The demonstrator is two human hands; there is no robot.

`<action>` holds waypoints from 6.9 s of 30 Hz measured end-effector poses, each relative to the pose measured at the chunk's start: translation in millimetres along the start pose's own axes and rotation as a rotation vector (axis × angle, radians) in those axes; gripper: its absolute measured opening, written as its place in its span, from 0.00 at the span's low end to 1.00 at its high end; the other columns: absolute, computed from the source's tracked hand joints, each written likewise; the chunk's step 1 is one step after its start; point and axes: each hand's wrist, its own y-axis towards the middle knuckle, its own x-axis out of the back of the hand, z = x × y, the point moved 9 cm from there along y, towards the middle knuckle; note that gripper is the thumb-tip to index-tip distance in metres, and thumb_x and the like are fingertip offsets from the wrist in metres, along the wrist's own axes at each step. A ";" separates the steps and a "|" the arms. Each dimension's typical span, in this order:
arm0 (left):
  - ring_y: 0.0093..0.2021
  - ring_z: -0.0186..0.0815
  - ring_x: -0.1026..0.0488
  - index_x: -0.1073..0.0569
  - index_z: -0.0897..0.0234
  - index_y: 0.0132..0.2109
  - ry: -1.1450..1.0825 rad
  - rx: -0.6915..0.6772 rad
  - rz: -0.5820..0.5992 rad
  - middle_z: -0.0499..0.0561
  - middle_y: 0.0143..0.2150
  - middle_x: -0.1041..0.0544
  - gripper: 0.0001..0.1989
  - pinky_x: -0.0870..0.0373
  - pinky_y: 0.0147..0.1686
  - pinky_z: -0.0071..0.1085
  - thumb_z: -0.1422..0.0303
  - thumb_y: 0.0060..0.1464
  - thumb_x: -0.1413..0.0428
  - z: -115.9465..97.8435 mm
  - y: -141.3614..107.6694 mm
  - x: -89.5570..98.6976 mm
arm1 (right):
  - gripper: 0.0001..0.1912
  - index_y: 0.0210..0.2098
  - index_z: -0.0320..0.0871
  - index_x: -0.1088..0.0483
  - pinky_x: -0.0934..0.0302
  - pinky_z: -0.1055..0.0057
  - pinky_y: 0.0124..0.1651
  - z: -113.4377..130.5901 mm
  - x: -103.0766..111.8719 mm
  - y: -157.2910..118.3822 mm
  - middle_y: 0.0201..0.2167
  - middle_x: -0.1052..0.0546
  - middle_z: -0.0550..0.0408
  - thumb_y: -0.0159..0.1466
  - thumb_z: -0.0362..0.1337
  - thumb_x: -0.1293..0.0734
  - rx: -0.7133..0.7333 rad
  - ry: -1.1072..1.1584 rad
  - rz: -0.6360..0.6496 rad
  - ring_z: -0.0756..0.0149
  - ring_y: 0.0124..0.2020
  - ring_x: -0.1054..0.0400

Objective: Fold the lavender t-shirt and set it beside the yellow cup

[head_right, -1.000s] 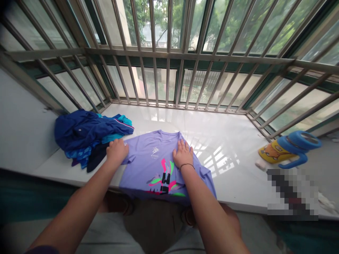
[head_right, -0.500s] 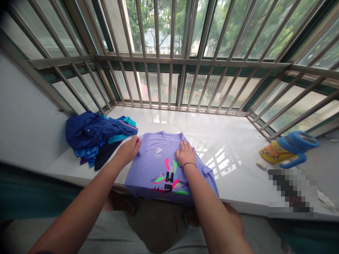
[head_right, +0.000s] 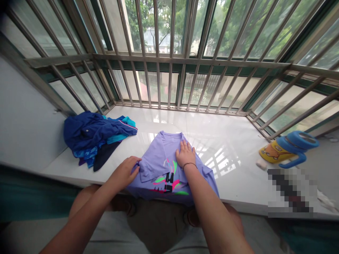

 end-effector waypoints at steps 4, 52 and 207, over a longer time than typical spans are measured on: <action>0.59 0.51 0.23 0.23 0.57 0.60 0.024 0.052 -0.003 0.59 0.58 0.20 0.20 0.25 0.64 0.50 0.70 0.61 0.42 32.3 -1.9 -3.5 | 0.37 0.82 0.43 0.47 0.60 0.42 0.82 0.4 -0.3 0.2 0.84 0.49 0.49 0.77 0.47 0.47 -0.003 -0.016 0.007 0.51 0.83 0.57; 0.33 0.37 0.26 0.17 0.59 0.49 -0.204 0.170 -0.051 0.47 0.34 0.22 0.12 0.32 0.37 0.32 0.69 0.59 0.40 88.4 13.9 -19.5 | 0.13 0.42 0.44 0.24 0.39 0.66 0.42 89.0 32.8 -99.8 0.42 0.14 0.46 0.79 0.42 0.38 0.110 0.091 0.137 0.58 0.44 0.19; 0.46 0.44 0.22 0.18 0.61 0.45 -0.027 -0.083 -0.085 0.54 0.44 0.17 0.10 0.26 0.50 0.39 0.62 0.63 0.41 15.9 174.6 82.0 | 0.06 0.44 0.47 0.25 0.29 0.60 0.51 -100.2 175.7 -32.1 0.43 0.20 0.49 0.70 0.34 0.34 0.304 0.295 -0.481 0.55 0.45 0.24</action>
